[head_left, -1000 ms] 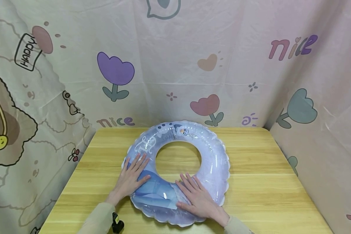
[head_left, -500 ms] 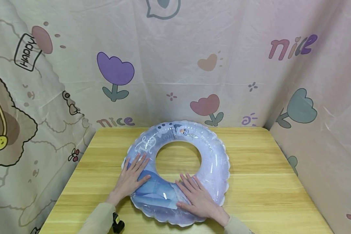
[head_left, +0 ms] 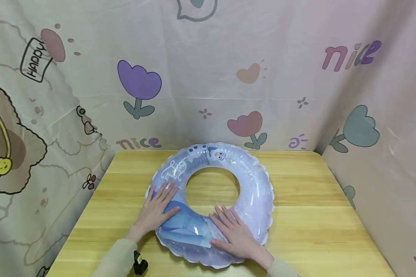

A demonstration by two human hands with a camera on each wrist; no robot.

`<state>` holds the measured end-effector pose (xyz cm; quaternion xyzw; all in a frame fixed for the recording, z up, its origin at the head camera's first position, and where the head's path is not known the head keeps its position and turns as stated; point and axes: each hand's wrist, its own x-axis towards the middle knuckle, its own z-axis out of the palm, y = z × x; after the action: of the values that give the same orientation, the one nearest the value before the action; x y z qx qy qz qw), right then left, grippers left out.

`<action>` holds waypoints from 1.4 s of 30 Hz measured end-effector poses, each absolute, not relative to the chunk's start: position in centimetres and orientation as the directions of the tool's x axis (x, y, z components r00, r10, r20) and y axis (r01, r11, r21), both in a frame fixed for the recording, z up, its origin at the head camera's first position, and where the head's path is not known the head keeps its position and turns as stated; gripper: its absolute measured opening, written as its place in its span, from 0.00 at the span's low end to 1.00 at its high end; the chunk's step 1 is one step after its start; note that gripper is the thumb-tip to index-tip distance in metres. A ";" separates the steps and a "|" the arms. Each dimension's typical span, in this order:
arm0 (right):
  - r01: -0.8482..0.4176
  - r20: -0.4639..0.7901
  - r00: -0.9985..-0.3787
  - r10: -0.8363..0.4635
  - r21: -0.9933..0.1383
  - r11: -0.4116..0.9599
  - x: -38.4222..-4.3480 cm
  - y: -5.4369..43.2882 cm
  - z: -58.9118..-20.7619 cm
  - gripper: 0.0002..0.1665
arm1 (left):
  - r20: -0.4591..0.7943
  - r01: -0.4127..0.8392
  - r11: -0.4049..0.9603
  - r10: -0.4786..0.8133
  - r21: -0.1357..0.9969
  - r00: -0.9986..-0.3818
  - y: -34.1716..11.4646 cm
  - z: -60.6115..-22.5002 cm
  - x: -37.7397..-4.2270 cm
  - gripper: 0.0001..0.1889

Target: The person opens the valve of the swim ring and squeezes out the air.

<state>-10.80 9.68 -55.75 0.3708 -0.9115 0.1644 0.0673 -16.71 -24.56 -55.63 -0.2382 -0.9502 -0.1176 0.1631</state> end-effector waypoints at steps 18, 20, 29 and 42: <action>-0.682 0.276 -0.731 -0.624 -0.262 0.683 -12.2 11.9 -52.0 0.44 | 0.309 0.440 0.883 0.378 0.162 -0.873 -22.9 -52.5 -15.4 0.42; -0.651 0.287 -0.757 -0.587 -0.246 0.719 -13.2 13.0 -51.8 0.43 | 0.299 0.447 0.881 0.388 0.159 -0.872 -21.7 -51.8 -14.7 0.43; -0.556 0.284 -0.813 -0.508 -0.121 0.822 -16.8 16.8 -53.2 0.42 | 0.256 0.491 0.850 0.440 0.190 -0.861 -18.1 -52.9 -12.8 0.48; -0.539 0.220 -0.836 -0.502 -0.163 0.826 -17.3 16.8 -54.4 0.40 | 0.342 0.497 0.864 0.445 0.082 -0.828 -18.1 -55.8 -12.8 0.48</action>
<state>-17.28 16.78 -54.42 0.2734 -0.9519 0.1098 0.0843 -12.81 -18.15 -55.78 -0.2473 -0.9523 -0.0837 0.1576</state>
